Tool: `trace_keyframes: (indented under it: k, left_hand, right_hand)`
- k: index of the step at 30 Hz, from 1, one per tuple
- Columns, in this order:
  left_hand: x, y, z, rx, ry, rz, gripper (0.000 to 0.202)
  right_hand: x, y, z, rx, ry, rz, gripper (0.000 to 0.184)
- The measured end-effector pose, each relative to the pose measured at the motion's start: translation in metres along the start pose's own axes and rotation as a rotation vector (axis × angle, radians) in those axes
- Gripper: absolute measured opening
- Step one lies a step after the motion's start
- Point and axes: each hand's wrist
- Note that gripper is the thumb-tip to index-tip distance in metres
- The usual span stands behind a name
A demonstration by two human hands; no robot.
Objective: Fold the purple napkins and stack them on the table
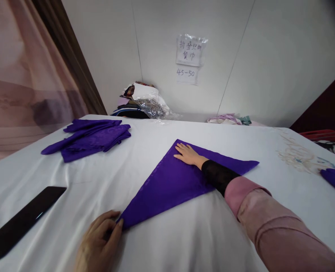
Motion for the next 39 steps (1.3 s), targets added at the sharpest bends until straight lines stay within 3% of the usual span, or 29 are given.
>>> trace_keyframes:
  k: [5,9,13,15,18,20,22,25,28,30,36,39]
  left_hand:
    - [0.002,0.003,-0.002,-0.043,0.032,0.012,0.035]
    - [-0.004,0.002,-0.003,-0.071,0.071,0.01,0.036]
    - [-0.014,0.003,-0.005,-0.18,0.056,-0.027,0.033]
    - [-0.008,0.005,-0.008,-0.176,0.054,-0.109,0.034]
    - [0.027,0.006,-0.017,-0.041,-0.073,-0.255,0.046]
    - [0.061,-0.003,-0.026,-0.017,-0.291,-0.246,0.05]
    - [0.093,-0.02,-0.038,-0.144,-0.478,-0.198,0.052]
    - [0.118,-0.056,-0.055,-0.352,-0.522,-0.214,0.062]
    - [0.115,-0.087,-0.066,-0.504,-0.411,-0.279,0.073]
    - [0.107,-0.098,-0.069,-0.549,-0.346,-0.301,0.076]
    - [0.099,-0.101,-0.069,-0.566,-0.32,-0.334,0.077]
    - [0.1,-0.101,-0.069,-0.567,-0.322,-0.358,0.077]
  right_hand:
    - [0.0,0.008,0.025,0.026,0.039,-0.04,0.072]
    - [0.009,0.008,0.074,0.067,0.028,-0.043,0.075]
    - [0.026,0.004,0.116,0.038,-0.027,-0.017,0.076]
    - [0.032,0.002,0.123,0.024,-0.058,-0.004,0.076]
    - [0.033,0.001,0.124,0.037,-0.058,0.012,0.075]
    - [0.031,0.002,0.121,0.046,-0.053,0.019,0.074]
    - [0.029,0.003,0.12,0.046,-0.054,0.021,0.073]
    - [0.029,0.006,0.119,0.035,-0.061,0.012,0.071]
    - [0.027,0.01,0.12,0.017,-0.078,-0.018,0.071]
    - [0.023,0.014,0.124,0.024,-0.087,-0.053,0.073]
    - [0.002,0.011,0.157,0.045,0.052,-0.144,0.075]
    - [0.008,0.007,0.172,-0.005,0.001,-0.144,0.076]
Point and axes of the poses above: each hand's wrist, its own z-axis away from the middle knuckle, its own y-axis out of the back of the hand, x = y × z, and after that the axes turned 1 degree about x, right-handed
